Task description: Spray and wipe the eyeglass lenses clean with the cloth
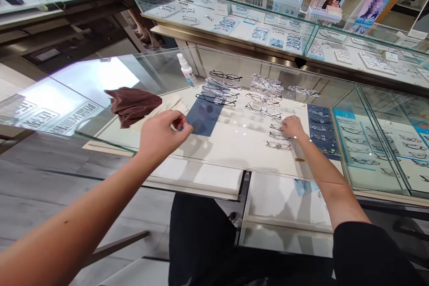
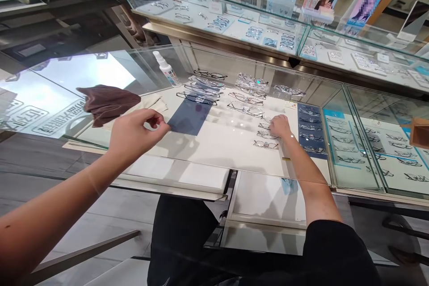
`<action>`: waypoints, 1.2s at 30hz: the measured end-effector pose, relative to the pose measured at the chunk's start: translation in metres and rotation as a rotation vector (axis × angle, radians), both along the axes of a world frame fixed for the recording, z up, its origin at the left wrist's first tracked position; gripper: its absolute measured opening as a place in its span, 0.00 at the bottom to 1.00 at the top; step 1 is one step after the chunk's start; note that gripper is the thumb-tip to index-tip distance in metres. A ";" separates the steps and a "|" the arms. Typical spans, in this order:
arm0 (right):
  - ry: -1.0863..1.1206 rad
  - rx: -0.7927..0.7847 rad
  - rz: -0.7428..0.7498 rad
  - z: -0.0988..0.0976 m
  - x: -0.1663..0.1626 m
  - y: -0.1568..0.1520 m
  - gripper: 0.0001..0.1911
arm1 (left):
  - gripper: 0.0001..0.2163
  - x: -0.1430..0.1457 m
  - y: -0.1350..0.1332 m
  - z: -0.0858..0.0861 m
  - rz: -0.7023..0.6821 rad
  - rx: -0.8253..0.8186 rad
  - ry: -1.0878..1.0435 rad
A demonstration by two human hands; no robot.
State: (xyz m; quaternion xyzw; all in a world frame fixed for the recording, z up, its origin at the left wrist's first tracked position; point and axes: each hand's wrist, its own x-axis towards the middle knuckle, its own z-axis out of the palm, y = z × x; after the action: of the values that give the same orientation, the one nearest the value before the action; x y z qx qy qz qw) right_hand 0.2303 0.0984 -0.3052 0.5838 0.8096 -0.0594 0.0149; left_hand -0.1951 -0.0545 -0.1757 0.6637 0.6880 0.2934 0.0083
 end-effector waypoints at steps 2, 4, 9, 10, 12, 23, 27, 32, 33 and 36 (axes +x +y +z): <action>0.006 0.003 0.001 0.001 0.000 0.004 0.22 | 0.05 -0.001 0.001 -0.001 0.003 0.005 0.002; 0.012 0.008 0.009 0.002 -0.002 0.007 0.21 | 0.06 -0.001 0.001 -0.002 0.014 0.011 0.007; 0.045 0.070 0.006 0.013 -0.013 -0.001 0.18 | 0.07 -0.001 0.003 -0.003 0.035 -0.001 0.013; 0.055 0.087 0.006 0.016 -0.018 -0.010 0.18 | 0.07 -0.001 0.003 -0.003 0.040 -0.005 0.011; 0.078 0.108 0.030 0.019 -0.029 -0.037 0.18 | 0.07 -0.002 0.003 -0.002 0.052 -0.014 0.006; 0.403 -0.206 0.823 0.094 -0.075 -0.253 0.17 | 0.07 0.001 0.007 -0.006 0.067 -0.035 0.027; 0.401 0.056 0.735 0.165 -0.061 -0.201 0.19 | 0.07 0.004 0.009 -0.006 0.067 -0.029 0.018; -0.044 0.310 0.110 0.187 -0.013 -0.047 0.20 | 0.07 0.005 0.013 -0.008 0.067 -0.024 -0.025; -0.111 0.282 0.021 0.182 -0.004 -0.024 0.21 | 0.07 0.005 0.014 -0.009 0.072 -0.029 -0.034; -0.171 0.228 -0.067 0.164 0.012 0.018 0.23 | 0.06 0.005 0.017 -0.011 0.083 -0.042 -0.051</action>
State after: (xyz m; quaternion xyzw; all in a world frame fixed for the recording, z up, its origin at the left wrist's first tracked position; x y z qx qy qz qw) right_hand 0.2427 0.1165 -0.1410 0.6114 0.7868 0.0824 0.0154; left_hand -0.1897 -0.0377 -0.1871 0.6265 0.7204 0.2960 0.0276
